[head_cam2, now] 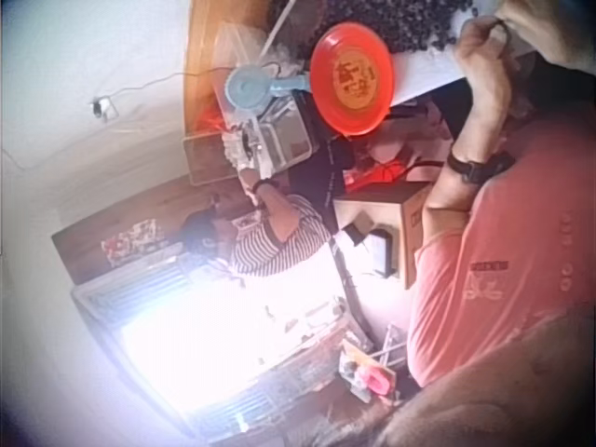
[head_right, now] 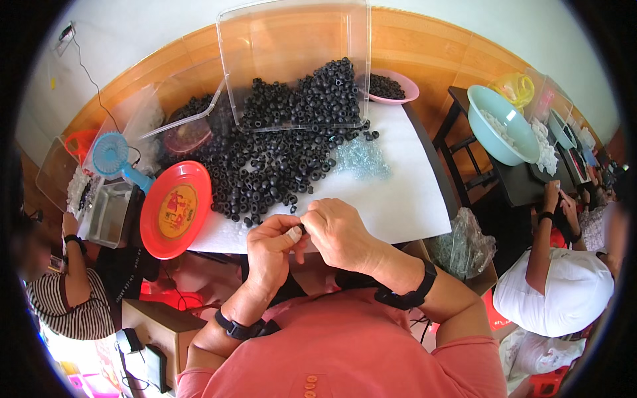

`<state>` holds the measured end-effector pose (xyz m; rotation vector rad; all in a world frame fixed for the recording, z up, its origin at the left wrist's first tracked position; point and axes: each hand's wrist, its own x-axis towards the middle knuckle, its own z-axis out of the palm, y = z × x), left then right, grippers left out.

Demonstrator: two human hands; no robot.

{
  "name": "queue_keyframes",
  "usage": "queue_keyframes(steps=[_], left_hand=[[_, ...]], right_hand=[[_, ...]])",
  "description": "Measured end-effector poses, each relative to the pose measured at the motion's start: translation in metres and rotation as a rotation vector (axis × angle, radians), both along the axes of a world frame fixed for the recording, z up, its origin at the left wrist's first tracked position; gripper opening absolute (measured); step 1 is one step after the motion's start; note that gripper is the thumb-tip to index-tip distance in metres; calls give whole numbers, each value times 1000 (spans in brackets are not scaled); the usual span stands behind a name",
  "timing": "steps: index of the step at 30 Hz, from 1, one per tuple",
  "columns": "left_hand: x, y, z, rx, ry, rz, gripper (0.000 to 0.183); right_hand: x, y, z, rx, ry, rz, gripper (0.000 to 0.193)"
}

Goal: Assembling small black plastic components by hand at a work table.

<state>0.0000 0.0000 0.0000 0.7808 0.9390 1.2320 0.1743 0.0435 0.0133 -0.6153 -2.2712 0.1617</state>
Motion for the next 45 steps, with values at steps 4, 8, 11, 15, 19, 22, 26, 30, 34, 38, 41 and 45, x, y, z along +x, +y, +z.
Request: queue_keyframes(steps=[4,8,11,15,19,22,26,30,34,38,41,45], left_hand=[[-2,-1,5,17,15,5,13],[-4,-1,4,41,8,-8,13],[-1,0,3,45,8,5,13],[-1,4,5,48,6,11,16],[-7,8,21,23,197,-149,21],[-10,15,25,35,293,-233,22],[-14,21,18,39,280,-250,20],[-13,18,20,-2,281,-227,19],[-12,17,29,-8,299,-264,21],[-18,25,32,-24,364,-382,24],[-17,27,33,-50,377,-377,21],[-19,23,22,9,363,-336,19]], right_hand=[[-4,-8,4,-13,68,-3,33],[-16,-17,3,30,159,-98,27],[-21,-15,-3,101,132,-183,28],[-25,-9,-10,142,162,-250,29],[-17,-6,-9,131,163,-248,29],[-14,-8,-9,66,176,-227,29],[-15,-7,-16,-16,191,-165,31],[-17,-6,-15,-34,201,-149,31],[-13,-3,-17,7,194,-199,31],[-12,-5,-17,39,194,-216,32],[-10,-4,-16,27,196,-206,33],[-12,-6,-13,42,157,-170,33]])
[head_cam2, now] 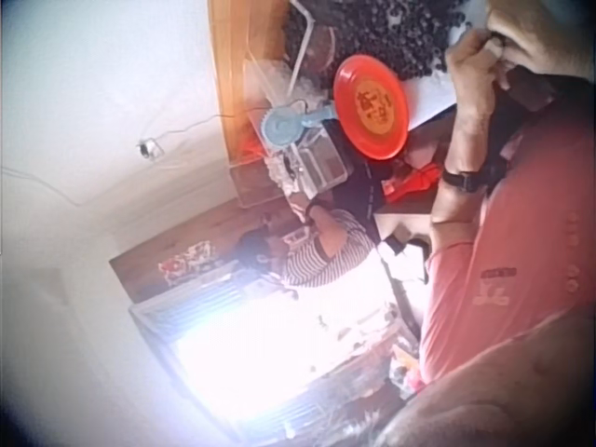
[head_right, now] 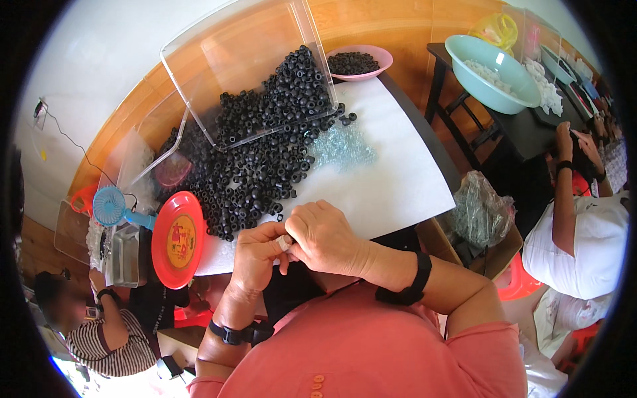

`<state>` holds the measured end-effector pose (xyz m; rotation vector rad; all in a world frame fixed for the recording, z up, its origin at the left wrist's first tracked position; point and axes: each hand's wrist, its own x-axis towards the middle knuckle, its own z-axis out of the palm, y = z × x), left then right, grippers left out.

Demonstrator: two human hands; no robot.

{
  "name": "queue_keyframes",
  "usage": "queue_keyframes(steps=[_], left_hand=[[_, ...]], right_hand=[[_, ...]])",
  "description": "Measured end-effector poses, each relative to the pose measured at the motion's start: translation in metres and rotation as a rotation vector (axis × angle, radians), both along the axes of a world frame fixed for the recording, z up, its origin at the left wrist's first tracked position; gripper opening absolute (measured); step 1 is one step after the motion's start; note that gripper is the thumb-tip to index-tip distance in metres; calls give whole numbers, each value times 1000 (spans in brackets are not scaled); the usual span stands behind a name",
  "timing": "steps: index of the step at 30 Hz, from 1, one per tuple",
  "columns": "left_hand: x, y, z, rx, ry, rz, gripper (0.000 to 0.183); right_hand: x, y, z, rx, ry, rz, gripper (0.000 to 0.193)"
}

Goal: Assembling small black plastic components by hand at a work table.

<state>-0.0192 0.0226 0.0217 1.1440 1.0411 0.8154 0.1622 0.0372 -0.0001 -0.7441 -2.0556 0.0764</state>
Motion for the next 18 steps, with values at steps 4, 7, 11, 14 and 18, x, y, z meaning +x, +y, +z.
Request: queue_keyframes(steps=[4,7,11,14,18], left_hand=[[3,-2,0,5,-26,40,17],[3,-2,5,-13,-26,38,20],[4,-3,11,-14,0,3,22],[1,0,3,10,21,-37,21],[-2,-2,-3,31,-12,-28,22]], right_hand=[[0,2,2,26,-30,-3,33],[3,5,3,69,-56,-38,31],[4,5,-1,100,-47,-68,29],[4,8,-1,102,-41,-4,29],[3,9,2,85,-108,45,29]])
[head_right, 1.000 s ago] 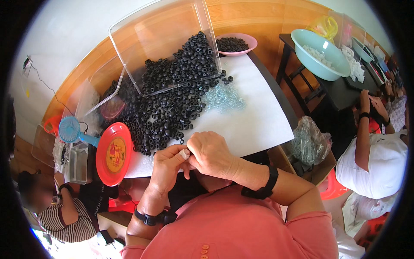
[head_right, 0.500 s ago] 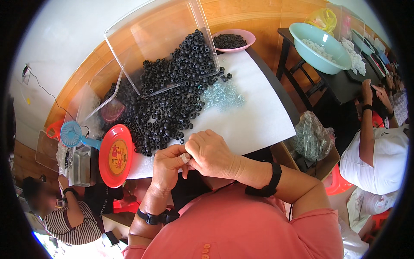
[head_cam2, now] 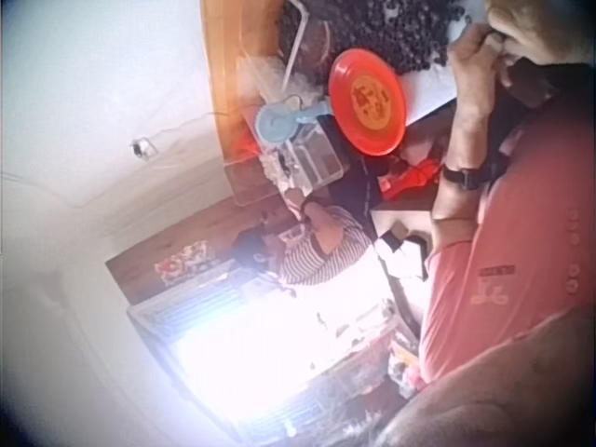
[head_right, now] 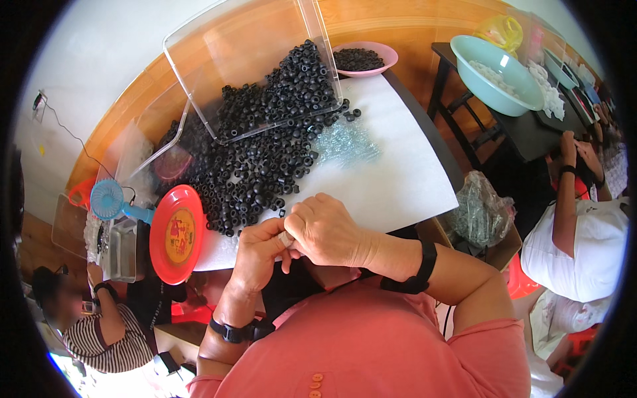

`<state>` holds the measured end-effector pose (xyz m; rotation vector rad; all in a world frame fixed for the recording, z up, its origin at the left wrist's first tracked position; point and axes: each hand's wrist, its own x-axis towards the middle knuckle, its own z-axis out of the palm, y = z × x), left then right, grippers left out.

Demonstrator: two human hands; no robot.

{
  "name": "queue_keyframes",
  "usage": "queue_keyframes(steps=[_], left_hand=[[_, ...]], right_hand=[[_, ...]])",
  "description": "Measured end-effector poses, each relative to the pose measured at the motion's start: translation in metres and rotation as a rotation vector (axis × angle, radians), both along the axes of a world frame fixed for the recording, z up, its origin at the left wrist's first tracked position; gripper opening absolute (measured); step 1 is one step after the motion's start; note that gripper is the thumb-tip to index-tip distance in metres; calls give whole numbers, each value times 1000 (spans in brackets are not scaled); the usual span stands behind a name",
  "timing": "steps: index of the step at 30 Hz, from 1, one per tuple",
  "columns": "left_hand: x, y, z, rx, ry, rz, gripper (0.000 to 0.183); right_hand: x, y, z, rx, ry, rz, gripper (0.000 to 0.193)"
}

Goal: Assembling small black plastic components by hand at a work table.

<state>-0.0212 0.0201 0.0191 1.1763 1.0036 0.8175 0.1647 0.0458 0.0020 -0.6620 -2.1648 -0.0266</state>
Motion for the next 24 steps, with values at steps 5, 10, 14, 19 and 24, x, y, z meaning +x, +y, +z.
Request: queue_keyframes(steps=[5,10,14,19,24], left_hand=[[6,-1,10,-20,31,38,22],[2,-1,0,-2,77,-19,21],[4,-3,-5,50,53,-5,19],[5,-5,-4,27,4,26,17],[3,-4,-5,-7,-37,28,15]], right_hand=[[4,1,-4,-10,72,-16,32],[1,0,-2,-30,86,-20,32],[2,1,-4,-62,11,-1,33],[0,-5,-2,-53,15,-1,36],[-1,-4,-3,-174,41,-26,37]])
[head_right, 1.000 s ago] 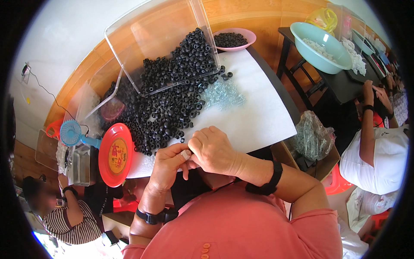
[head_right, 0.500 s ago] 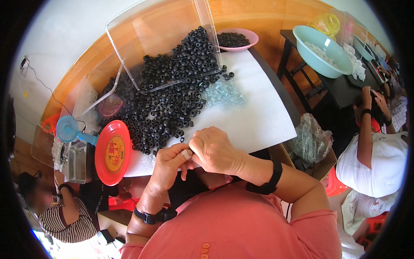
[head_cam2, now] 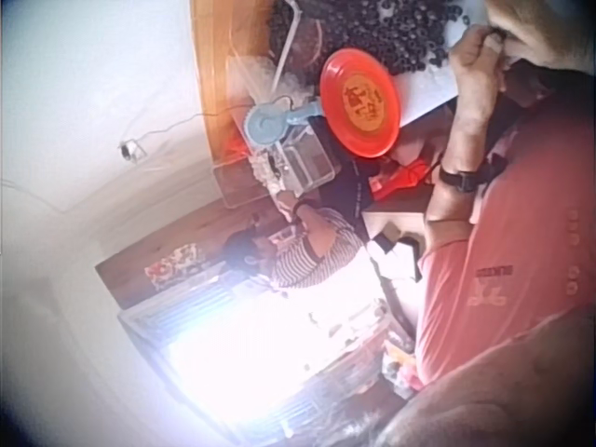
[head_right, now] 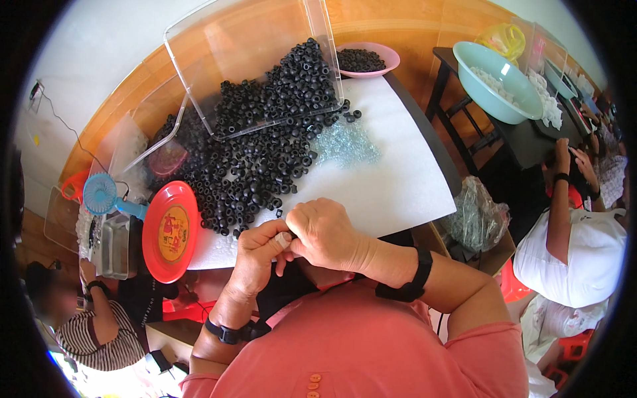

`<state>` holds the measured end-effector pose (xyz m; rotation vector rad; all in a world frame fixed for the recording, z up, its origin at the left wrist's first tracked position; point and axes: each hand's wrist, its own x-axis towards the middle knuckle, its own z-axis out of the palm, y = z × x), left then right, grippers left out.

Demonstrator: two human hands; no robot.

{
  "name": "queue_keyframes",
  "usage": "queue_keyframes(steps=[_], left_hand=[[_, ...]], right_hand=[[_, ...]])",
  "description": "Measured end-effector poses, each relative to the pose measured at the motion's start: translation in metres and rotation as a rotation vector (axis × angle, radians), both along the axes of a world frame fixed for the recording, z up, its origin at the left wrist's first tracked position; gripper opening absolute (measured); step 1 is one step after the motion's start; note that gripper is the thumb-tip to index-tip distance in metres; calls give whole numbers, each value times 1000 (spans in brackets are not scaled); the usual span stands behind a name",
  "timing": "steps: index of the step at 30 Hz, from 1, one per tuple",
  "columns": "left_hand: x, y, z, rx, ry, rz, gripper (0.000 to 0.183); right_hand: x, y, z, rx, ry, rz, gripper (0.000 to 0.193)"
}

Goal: Assembling small black plastic components by hand at a work table.

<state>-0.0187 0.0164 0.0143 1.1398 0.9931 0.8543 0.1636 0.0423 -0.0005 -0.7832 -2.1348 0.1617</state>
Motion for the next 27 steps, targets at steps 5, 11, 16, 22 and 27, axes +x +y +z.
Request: queue_keyframes(steps=[5,11,16,22,27], left_hand=[[-3,-4,-3,56,-10,-40,16],[4,-9,6,35,171,57,13],[-3,-23,2,637,466,349,23],[1,-13,-9,1000,614,213,30],[2,-9,-16,1008,639,205,33]], right_hand=[[-5,-11,0,127,-14,-13,39],[1,0,0,-67,-9,3,40],[2,-1,21,-43,-283,-36,32],[-5,8,28,-222,-429,-22,17],[-9,15,27,-306,-415,-68,13]])
